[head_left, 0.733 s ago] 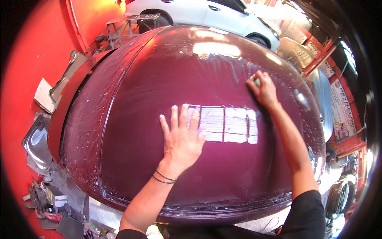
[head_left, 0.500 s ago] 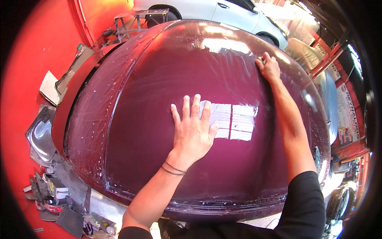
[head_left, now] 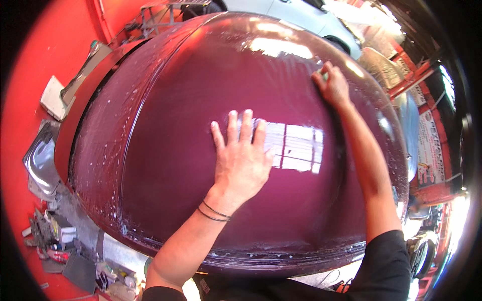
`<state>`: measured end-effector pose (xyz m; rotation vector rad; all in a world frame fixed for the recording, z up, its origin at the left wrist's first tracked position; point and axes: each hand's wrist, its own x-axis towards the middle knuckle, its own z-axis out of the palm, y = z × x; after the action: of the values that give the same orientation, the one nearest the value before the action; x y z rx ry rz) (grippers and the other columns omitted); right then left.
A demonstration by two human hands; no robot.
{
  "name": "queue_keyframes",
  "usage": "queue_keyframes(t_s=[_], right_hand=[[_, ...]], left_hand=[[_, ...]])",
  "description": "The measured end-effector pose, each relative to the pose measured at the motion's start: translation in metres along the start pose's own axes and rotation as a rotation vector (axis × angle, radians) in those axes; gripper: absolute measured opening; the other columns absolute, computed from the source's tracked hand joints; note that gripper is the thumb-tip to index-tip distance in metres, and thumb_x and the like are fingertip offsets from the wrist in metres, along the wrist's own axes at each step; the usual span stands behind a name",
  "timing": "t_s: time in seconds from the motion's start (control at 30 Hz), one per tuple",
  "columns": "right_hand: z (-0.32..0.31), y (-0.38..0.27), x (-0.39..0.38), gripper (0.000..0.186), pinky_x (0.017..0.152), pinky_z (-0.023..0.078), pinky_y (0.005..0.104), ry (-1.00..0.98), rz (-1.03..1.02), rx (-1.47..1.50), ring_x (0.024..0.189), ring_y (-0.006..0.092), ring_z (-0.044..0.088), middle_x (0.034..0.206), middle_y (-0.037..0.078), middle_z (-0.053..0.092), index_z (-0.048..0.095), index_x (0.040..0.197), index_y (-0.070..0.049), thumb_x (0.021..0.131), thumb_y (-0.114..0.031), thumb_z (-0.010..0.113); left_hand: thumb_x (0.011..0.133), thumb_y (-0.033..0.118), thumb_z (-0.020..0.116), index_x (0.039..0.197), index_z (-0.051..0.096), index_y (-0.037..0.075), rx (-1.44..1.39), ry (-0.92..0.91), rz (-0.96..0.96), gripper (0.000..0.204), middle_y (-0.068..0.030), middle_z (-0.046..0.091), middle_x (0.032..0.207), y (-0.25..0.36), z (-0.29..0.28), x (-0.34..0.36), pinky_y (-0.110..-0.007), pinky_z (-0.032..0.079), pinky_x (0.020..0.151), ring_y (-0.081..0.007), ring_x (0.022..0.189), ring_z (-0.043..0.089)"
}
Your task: The person sands the surface of a maroon car hood using a small sanding block. They repeatedly rub the block over the hood and frequently wipe the surface with a cloth to remove residue. The person occasionally dips the sanding block into a bucket of water.
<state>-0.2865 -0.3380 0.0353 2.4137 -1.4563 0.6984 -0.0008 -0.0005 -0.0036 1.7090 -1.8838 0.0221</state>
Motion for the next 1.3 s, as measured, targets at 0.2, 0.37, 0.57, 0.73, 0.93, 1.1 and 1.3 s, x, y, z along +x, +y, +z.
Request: queue_keyframes(t_s=[0.2, 0.37, 0.57, 0.73, 0.93, 1.1, 1.3], right_hand=[[0.039, 0.029, 0.060, 0.052, 0.104, 0.062, 0.0631, -0.023, 0.103, -0.164, 0.128, 0.0508, 0.076, 0.136, 0.028, 0.076, 0.070, 0.144, -0.013, 0.113, -0.055, 0.076], [-0.031, -0.046, -0.053, 0.044, 0.100, 0.061, 0.0594, 0.016, -0.104, 0.057, 0.119, 0.0495, 0.076, 0.124, 0.026, 0.074, 0.071, 0.129, -0.011, 0.109, -0.048, 0.084], [-0.044, -0.050, -0.055, 0.043, 0.099, 0.061, 0.0573, -0.022, -0.207, 0.108, 0.113, 0.0475, 0.075, 0.118, 0.024, 0.074, 0.072, 0.127, -0.009, 0.109, -0.045, 0.086], [0.046, 0.005, 0.062, 0.050, 0.099, 0.061, 0.0613, -0.007, -0.060, -0.017, 0.118, 0.0500, 0.077, 0.126, 0.027, 0.077, 0.072, 0.135, -0.011, 0.112, -0.055, 0.079], [0.010, -0.017, 0.017, 0.049, 0.100, 0.060, 0.0631, -0.058, 0.032, -0.061, 0.120, 0.0518, 0.075, 0.125, 0.029, 0.073, 0.070, 0.135, -0.011, 0.113, -0.054, 0.078], [-0.107, -0.065, -0.158, 0.037, 0.093, 0.061, 0.0549, 0.006, -0.053, 0.084, 0.113, 0.0446, 0.074, 0.117, 0.019, 0.070, 0.070, 0.126, -0.008, 0.109, -0.038, 0.087], [-0.072, 0.006, -0.090, 0.039, 0.093, 0.060, 0.0571, 0.004, -0.032, 0.103, 0.109, 0.0484, 0.075, 0.114, 0.023, 0.074, 0.070, 0.120, -0.007, 0.110, -0.041, 0.085]], left_hand=[[0.114, 0.041, 0.071, 0.168, 0.058, 0.001, -0.010, 0.069, 0.029, 0.068, -0.0324, 0.047, 0.179, -0.006, 0.010, -0.005, -0.087, 0.027, 0.134, -0.0594, 0.170, 0.038], [0.116, 0.042, 0.067, 0.169, 0.059, 0.002, -0.023, -0.017, -0.021, 0.068, -0.0313, 0.047, 0.181, -0.002, 0.000, -0.002, -0.086, 0.024, 0.136, -0.0576, 0.171, 0.038], [0.116, 0.043, 0.068, 0.169, 0.059, 0.000, -0.016, 0.013, -0.004, 0.069, -0.0327, 0.046, 0.181, 0.000, 0.001, -0.002, -0.088, 0.024, 0.135, -0.0591, 0.171, 0.037], [0.115, 0.043, 0.070, 0.170, 0.058, 0.000, -0.018, 0.015, 0.003, 0.070, -0.0331, 0.044, 0.180, -0.005, 0.008, -0.005, -0.088, 0.025, 0.135, -0.0596, 0.170, 0.037], [0.114, 0.043, 0.071, 0.168, 0.060, 0.002, -0.046, 0.023, -0.005, 0.069, -0.0313, 0.049, 0.179, -0.004, 0.001, -0.002, -0.087, 0.025, 0.135, -0.0583, 0.170, 0.038], [0.115, 0.044, 0.070, 0.170, 0.059, 0.002, -0.029, -0.024, -0.016, 0.070, -0.0302, 0.048, 0.180, -0.001, -0.004, 0.000, -0.086, 0.022, 0.136, -0.0570, 0.171, 0.037], [0.114, 0.043, 0.072, 0.169, 0.058, 0.002, -0.001, -0.019, 0.008, 0.070, -0.0323, 0.046, 0.180, -0.003, -0.002, 0.003, -0.086, 0.023, 0.136, -0.0590, 0.170, 0.038]])
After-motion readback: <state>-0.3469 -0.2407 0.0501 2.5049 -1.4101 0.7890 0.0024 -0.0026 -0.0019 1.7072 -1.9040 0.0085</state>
